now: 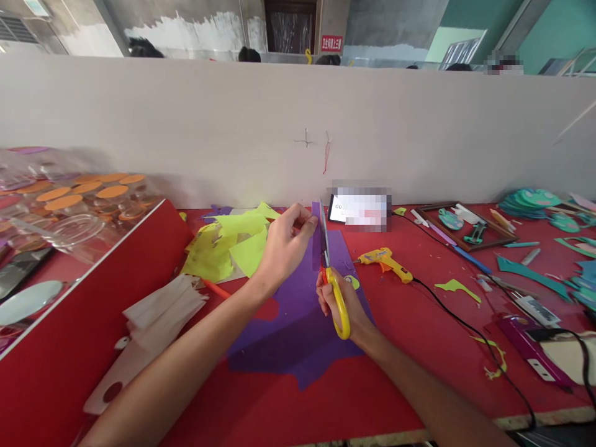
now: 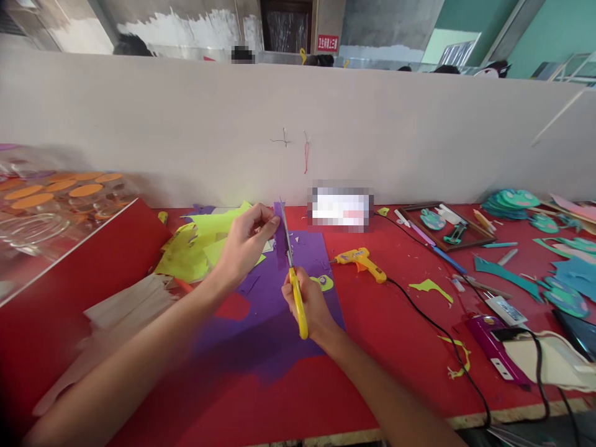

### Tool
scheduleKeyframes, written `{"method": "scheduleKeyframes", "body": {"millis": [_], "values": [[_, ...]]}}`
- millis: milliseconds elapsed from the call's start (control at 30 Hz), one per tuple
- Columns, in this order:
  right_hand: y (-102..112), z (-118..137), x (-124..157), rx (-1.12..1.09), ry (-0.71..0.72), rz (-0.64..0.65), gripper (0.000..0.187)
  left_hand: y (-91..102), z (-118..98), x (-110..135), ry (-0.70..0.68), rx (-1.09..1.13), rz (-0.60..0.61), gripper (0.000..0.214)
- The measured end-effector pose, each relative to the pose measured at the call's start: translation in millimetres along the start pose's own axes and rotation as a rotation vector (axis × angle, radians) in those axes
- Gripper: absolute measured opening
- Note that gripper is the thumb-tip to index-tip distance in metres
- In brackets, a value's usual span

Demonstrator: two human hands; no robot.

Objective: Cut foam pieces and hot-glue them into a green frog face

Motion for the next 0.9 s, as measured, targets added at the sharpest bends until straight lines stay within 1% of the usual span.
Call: {"method": "scheduleKeyframes", "body": {"millis": [233, 433, 600, 733, 900], "values": [[-0.8, -2.5, 1.8, -0.146, -0.008, 0.022, 0.043, -3.0, 0.2, 3.5, 0.014, 0.002, -0.007, 0.023], [-1.6, -2.3, 2.4, -0.177, -0.089, -0.017, 0.037, -3.8, 1.5, 3.6, 0.022, 0.017, -0.011, 0.023], [-4.1, -4.3, 2.7, -0.241, -0.109, -0.024, 0.042, -4.6, 3.3, 3.8, 0.035, 0.024, -0.006, 0.028], [-4.5, -5.9, 0.6, -0.275, -0.078, -0.007, 0.048, -2.6, 6.0, 2.3, 0.042, 0.021, 0.006, 0.025], [-4.8, -6.4, -0.5, -0.262, -0.044, 0.027, 0.051, 4.2, 7.3, -3.4, 0.062, -0.045, 0.055, 0.03]]}}
Point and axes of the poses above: each hand's wrist, its own x-axis away from the middle knuckle, its own y-axis out of the back of the hand, z = x × y, the point moved 3 cm from there along -x, towards the middle knuckle, and after that the axes turned 10 degrees about -y, right-handed, at the moved point
